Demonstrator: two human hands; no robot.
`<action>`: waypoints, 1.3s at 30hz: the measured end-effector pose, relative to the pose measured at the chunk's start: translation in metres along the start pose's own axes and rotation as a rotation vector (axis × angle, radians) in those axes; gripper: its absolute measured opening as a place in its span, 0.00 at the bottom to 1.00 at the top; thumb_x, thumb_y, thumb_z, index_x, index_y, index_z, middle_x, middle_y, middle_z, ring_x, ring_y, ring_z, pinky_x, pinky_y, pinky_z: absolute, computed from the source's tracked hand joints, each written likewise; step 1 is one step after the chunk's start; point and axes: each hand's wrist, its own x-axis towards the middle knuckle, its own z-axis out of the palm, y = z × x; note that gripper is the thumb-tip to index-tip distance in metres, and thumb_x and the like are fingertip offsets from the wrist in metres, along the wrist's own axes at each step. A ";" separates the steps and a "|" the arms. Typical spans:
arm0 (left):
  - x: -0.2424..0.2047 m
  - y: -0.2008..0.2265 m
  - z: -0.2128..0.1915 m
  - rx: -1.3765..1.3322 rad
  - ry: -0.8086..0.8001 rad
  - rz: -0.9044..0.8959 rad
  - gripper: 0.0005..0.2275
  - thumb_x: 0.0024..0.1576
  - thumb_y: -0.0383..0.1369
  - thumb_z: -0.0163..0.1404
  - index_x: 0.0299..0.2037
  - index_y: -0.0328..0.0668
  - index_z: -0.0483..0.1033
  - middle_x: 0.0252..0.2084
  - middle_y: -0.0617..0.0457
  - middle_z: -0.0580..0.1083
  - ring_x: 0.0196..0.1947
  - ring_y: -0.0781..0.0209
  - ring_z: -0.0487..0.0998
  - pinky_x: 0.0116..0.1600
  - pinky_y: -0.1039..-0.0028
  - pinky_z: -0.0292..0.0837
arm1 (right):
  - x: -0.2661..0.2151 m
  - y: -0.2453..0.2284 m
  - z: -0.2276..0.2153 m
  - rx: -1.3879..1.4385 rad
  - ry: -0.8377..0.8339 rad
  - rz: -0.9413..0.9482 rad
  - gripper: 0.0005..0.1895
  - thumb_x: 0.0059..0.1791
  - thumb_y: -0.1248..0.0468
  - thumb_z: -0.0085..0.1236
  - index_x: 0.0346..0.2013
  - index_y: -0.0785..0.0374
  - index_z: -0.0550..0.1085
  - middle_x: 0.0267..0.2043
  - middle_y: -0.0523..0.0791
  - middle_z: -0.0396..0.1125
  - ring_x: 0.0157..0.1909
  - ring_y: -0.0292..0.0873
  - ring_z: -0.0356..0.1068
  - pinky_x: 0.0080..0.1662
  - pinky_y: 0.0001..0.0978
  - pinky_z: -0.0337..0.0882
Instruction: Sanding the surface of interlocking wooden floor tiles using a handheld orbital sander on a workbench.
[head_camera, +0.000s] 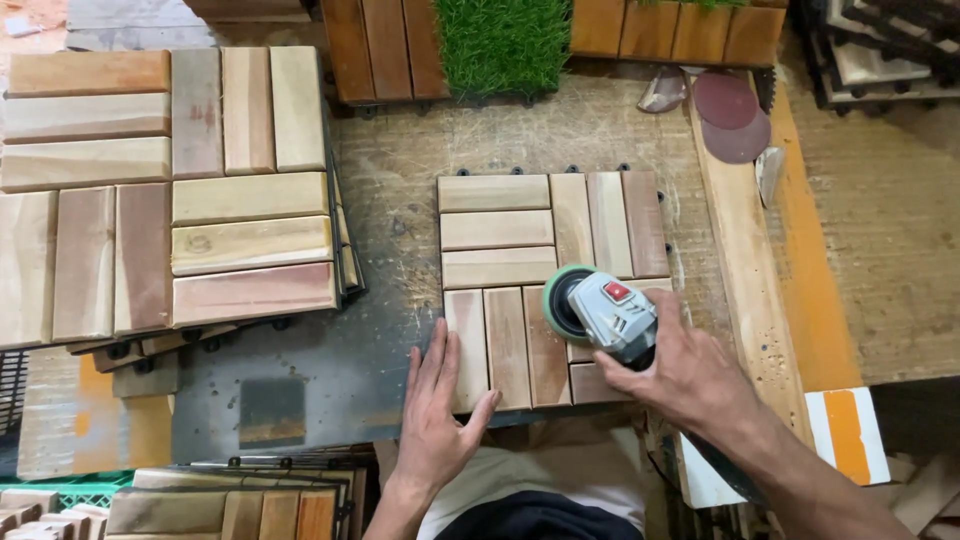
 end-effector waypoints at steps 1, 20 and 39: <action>0.001 0.000 -0.001 -0.002 0.001 -0.001 0.41 0.60 0.40 0.57 0.77 0.41 0.43 0.81 0.47 0.44 0.80 0.54 0.46 0.80 0.54 0.36 | -0.003 -0.001 0.001 0.013 -0.032 -0.009 0.43 0.43 0.38 0.61 0.64 0.45 0.53 0.49 0.55 0.74 0.43 0.63 0.79 0.46 0.57 0.81; 0.037 -0.012 -0.041 -0.516 -0.107 -0.229 0.35 0.62 0.60 0.33 0.76 0.50 0.51 0.79 0.47 0.51 0.80 0.47 0.46 0.78 0.55 0.40 | -0.016 0.000 0.048 -0.149 0.008 -0.314 0.49 0.40 0.34 0.66 0.63 0.48 0.52 0.57 0.46 0.65 0.33 0.61 0.79 0.32 0.59 0.80; 0.031 -0.026 -0.033 -0.883 0.116 -0.086 0.42 0.62 0.70 0.26 0.73 0.43 0.56 0.75 0.43 0.60 0.77 0.46 0.58 0.78 0.51 0.49 | -0.025 -0.033 0.068 -0.192 -0.085 -0.444 0.49 0.43 0.32 0.64 0.65 0.50 0.50 0.45 0.48 0.71 0.29 0.56 0.76 0.28 0.51 0.81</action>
